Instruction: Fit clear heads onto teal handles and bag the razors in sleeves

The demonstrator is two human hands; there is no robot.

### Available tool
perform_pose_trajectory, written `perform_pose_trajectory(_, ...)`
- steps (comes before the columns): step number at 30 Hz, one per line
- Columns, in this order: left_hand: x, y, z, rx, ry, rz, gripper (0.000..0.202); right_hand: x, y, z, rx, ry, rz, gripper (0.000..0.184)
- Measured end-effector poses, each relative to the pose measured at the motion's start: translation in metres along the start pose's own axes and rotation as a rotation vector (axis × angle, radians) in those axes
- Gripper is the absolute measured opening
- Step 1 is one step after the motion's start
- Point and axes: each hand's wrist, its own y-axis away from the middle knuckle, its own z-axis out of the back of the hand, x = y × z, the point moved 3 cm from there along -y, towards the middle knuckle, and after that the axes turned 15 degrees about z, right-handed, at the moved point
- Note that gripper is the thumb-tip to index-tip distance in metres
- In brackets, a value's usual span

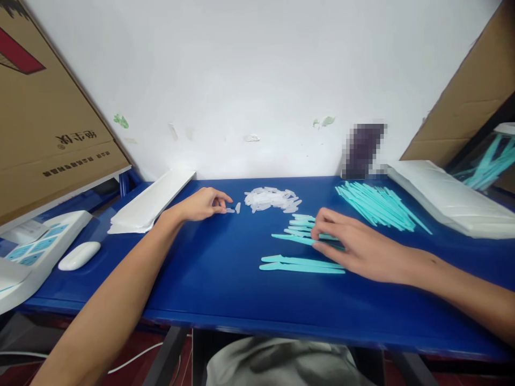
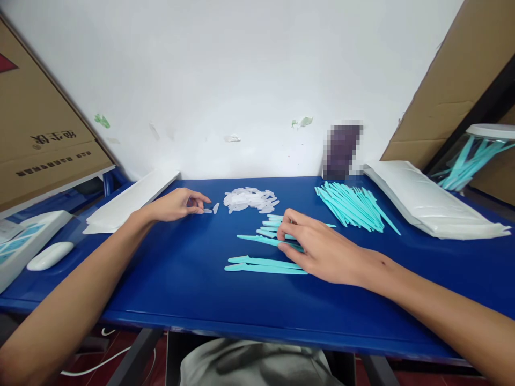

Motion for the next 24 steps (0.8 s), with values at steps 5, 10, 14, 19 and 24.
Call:
perform_pose_trajectory(5, -0.006, 0.001, -0.007, 0.142, 0.077, -0.086, 0.062, -0.002, -0.003, 0.004, -0.236, -0.089, 0.038, 0.023)
perform_pose_trajectory(10, -0.007, -0.001, -0.009, 0.097, 0.003, -0.099, 0.049, -0.007, -0.003, 0.002, -0.324, -0.194, -0.097, 0.029)
perform_pose_trajectory(14, -0.006, -0.004, -0.012, 0.056, 0.059, -0.114, 0.040, -0.012, -0.001, 0.001, -0.312, -0.216, -0.203, 0.041)
perform_pose_trajectory(19, -0.016, -0.002, -0.018, -0.023, 0.058, -0.190, 0.030, -0.012, -0.001, 0.002, -0.306, -0.281, -0.220, 0.055)
perform_pose_trajectory(24, -0.041, 0.009, -0.026, -0.039, -0.052, -0.297, 0.027, -0.011, 0.000, 0.007, -0.286, -0.189, -0.192, 0.050)
